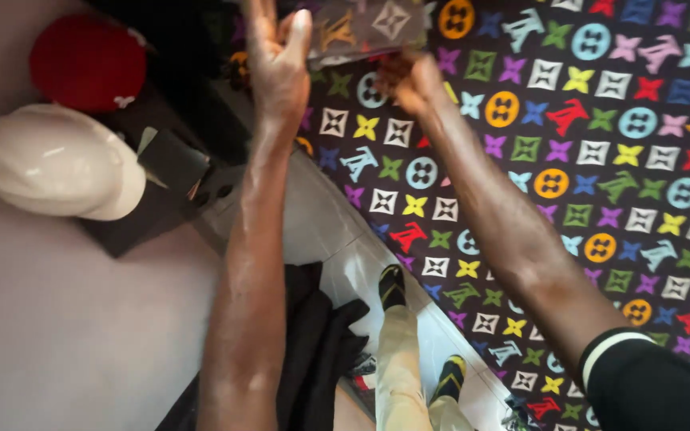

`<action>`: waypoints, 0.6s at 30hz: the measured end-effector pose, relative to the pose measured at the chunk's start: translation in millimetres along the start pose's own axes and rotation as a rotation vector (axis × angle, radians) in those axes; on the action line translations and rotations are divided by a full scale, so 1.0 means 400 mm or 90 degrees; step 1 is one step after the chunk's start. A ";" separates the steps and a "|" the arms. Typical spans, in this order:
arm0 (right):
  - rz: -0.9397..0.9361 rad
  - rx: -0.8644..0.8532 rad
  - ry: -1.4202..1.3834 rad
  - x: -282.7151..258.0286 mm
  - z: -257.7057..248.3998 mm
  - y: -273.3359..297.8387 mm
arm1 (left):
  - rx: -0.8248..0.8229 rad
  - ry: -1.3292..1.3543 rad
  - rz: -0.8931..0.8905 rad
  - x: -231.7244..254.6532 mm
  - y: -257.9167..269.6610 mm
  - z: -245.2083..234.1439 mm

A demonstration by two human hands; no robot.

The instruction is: The person is making a bed by tucking in a colorful patterned sheet.

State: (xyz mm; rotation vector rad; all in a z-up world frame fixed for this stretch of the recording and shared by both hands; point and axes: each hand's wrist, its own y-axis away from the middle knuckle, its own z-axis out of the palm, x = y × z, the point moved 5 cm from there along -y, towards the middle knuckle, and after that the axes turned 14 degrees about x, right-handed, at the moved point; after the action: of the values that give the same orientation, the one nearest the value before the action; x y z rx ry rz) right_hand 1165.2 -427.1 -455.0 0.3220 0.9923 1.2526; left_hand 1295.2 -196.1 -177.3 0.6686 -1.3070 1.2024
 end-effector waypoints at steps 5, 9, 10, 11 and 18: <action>-0.014 0.209 -0.049 -0.018 0.185 0.064 | 0.035 0.022 0.000 0.045 0.004 0.017; -0.143 0.092 0.072 -0.036 0.205 0.032 | 0.064 0.038 -0.082 0.064 -0.008 0.035; -0.141 0.090 0.074 -0.040 0.220 0.054 | 0.066 0.038 -0.081 0.073 -0.014 0.035; -0.154 0.011 0.023 -0.048 0.248 0.079 | 0.062 0.045 -0.067 0.084 -0.020 0.037; -0.186 -0.212 -0.101 -0.118 0.265 0.177 | 0.046 0.064 -0.071 0.149 -0.036 0.054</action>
State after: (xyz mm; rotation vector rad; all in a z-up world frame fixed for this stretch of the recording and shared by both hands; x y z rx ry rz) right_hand 1202.3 -413.9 -324.9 0.0147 0.6535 1.0833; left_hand 1291.3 -203.6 -113.0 0.7147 -1.1336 1.1811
